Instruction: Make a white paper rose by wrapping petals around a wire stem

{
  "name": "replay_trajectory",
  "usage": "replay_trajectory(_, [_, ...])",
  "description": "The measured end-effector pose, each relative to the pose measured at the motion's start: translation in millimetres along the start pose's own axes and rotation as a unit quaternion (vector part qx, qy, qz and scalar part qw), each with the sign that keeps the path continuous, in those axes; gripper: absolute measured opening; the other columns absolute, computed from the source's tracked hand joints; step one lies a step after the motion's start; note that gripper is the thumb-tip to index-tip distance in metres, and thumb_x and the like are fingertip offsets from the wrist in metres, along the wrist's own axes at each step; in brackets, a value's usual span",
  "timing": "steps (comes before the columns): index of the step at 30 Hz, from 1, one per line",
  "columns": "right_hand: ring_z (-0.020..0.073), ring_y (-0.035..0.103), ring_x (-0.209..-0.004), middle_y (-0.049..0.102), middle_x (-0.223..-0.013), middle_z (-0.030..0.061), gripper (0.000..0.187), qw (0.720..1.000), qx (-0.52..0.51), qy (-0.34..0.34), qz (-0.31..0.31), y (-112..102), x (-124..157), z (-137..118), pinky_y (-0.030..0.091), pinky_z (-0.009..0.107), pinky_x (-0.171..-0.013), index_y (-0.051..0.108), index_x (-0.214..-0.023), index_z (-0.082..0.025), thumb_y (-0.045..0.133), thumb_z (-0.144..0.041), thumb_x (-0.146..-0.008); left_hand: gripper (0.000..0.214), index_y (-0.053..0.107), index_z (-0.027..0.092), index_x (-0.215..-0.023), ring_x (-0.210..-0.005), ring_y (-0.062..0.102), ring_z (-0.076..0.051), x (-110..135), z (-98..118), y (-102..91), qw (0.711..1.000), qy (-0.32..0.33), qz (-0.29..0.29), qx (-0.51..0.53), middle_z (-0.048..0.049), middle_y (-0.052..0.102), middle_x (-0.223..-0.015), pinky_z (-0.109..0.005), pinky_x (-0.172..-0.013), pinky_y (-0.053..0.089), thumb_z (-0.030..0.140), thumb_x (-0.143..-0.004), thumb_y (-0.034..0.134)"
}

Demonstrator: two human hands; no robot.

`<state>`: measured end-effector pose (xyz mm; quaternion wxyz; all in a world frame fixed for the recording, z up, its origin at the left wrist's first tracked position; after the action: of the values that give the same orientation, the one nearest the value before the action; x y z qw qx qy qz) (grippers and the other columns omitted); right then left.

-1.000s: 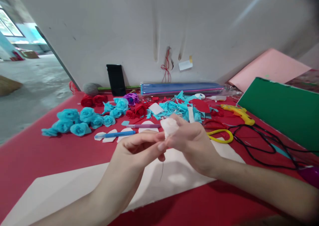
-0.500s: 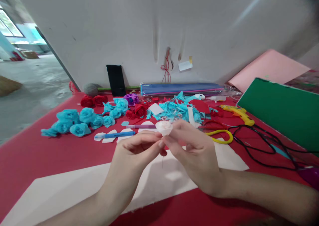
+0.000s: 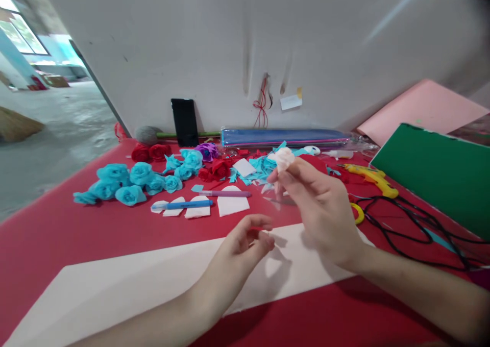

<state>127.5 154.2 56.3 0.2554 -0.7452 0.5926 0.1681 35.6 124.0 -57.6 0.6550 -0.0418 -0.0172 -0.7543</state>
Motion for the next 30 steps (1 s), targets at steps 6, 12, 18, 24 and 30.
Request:
replay_trajectory(6, [0.0066, 0.051, -0.058, 0.049, -0.062, -0.0042, 0.017, 0.997, -0.069, 0.022, -0.033, 1.5, -6.7, 10.7, 0.042, 0.024, -0.067, 0.06, -0.079, -0.022, 0.047, -0.027, -0.089, 0.023, 0.048, 0.025, -0.105, -0.079, 0.059, -0.013, -1.4, 32.3, -16.5, 0.981, 0.108, -0.012, -0.158, -0.0007, 0.06, -0.086, -0.023, -0.07, 0.048, 0.027, -0.082, 0.047])
replay_trajectory(12, [0.0063, 0.047, -0.055, 0.047, -0.053, -0.0034, 0.026, 0.993, -0.01, 0.074, -0.09, 19.3, -4.0, 18.6, 0.039, 0.021, -0.059, 0.057, -0.065, -0.016, 0.047, -0.023, -0.088, 0.011, 0.06, 0.019, -0.084, -0.077, 0.057, -0.015, -8.0, 66.0, -98.5, 0.895, 0.223, 0.066, -0.381, -0.0009, 0.062, -0.082, -0.028, -0.071, 0.044, 0.024, -0.081, 0.051])
replay_trajectory(18, [0.0036, 0.038, -0.041, 0.042, -0.043, -0.0059, 0.023, 0.961, -0.058, 0.219, -0.156, 46.9, 12.5, 60.7, 0.031, 0.016, -0.042, 0.058, -0.069, -0.014, 0.048, -0.027, -0.086, 0.02, 0.059, 0.015, -0.09, -0.084, 0.058, -0.016, -11.2, 33.4, -136.2, 0.823, 0.232, 0.053, -0.516, -0.0047, 0.061, -0.094, -0.035, -0.075, 0.05, 0.032, -0.085, 0.05])
replay_trajectory(24, [0.0025, 0.047, -0.038, 0.063, -0.068, 0.0026, 0.021, 0.932, -0.098, 0.277, -0.211, 79.0, 21.3, 91.4, 0.035, 0.015, -0.038, 0.056, -0.069, -0.012, 0.045, -0.022, -0.084, 0.021, 0.058, 0.015, -0.095, -0.084, 0.059, -0.016, -11.9, 13.9, -128.3, 0.812, 0.217, 0.025, -0.542, -0.0051, 0.061, -0.096, -0.035, -0.075, 0.051, 0.031, -0.086, 0.049])
replay_trajectory(30, [0.0038, 0.051, -0.039, 0.066, -0.074, 0.0067, 0.019, 0.916, -0.11, 0.319, -0.219, 106.6, 20.9, 106.2, 0.033, 0.014, -0.033, 0.051, -0.069, -0.012, 0.04, -0.015, -0.085, 0.021, 0.058, 0.014, -0.095, -0.084, 0.06, -0.016, -15.0, 9.0, -131.5, 0.824, 0.184, 0.042, -0.534, -0.005, 0.062, -0.096, -0.036, -0.075, 0.051, 0.03, -0.086, 0.049])
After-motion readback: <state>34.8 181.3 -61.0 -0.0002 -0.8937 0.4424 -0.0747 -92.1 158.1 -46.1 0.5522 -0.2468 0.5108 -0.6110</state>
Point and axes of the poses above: each hand's wrist, its own x-axis away from the middle knuckle, its own y-axis out of the palm, z = x × y, the point moved 10 cm from there along -x, towards the middle knuckle
